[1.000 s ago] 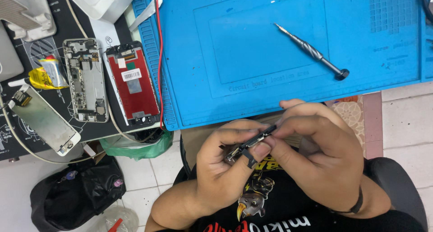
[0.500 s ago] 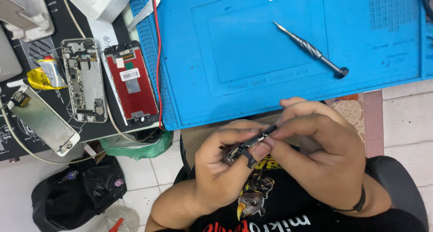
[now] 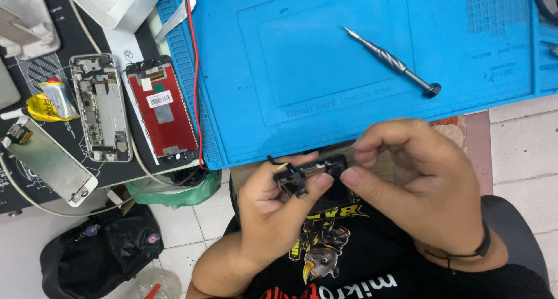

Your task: The person uses a screwdriver to pry and unscrew the screen assembly from a disassembled smartphone at a repair bench, working the tool around the edges of the display and lifting the screen off the phone body.

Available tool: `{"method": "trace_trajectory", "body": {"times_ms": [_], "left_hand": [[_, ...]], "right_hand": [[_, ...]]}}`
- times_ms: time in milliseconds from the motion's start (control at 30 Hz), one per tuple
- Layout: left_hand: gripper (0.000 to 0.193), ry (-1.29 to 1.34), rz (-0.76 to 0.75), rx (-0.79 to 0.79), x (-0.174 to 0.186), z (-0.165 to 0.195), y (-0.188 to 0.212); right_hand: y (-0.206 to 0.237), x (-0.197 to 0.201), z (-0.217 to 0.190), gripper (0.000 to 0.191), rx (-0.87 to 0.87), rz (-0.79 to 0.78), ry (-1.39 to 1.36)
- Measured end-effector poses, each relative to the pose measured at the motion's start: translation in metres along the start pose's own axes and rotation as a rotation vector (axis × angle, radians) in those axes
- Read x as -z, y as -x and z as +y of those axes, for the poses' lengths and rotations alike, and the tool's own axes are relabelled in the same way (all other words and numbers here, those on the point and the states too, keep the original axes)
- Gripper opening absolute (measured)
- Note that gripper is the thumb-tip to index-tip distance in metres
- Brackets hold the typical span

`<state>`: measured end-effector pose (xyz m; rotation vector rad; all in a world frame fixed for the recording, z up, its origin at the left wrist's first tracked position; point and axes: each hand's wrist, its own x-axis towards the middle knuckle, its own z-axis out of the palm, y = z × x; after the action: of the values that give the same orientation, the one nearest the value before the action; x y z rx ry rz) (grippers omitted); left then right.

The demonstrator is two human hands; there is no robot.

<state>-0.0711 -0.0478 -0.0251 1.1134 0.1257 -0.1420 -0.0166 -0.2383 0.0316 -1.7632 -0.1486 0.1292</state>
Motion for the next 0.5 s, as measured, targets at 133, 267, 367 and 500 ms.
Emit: {"method": "trace_trajectory", "body": {"times_ms": [133,267,367,500], "left_hand": [[0.030,0.045,0.106,-0.005,0.013,0.005,-0.007],[0.030,0.133,0.172,-0.019,0.022,0.012,-0.013],[0.031,0.159,0.193,0.001,0.024,0.015,-0.019],[0.031,0.159,0.192,-0.020,0.022,0.017,-0.025]], "right_hand": [[-0.033,0.023,-0.006,0.028,0.283,0.102,0.713],[-0.059,0.039,0.008,0.030,0.406,0.074,0.960],[-0.063,0.044,0.025,0.027,0.364,0.072,0.964],[-0.065,0.046,0.048,0.019,0.432,0.103,0.991]]}}
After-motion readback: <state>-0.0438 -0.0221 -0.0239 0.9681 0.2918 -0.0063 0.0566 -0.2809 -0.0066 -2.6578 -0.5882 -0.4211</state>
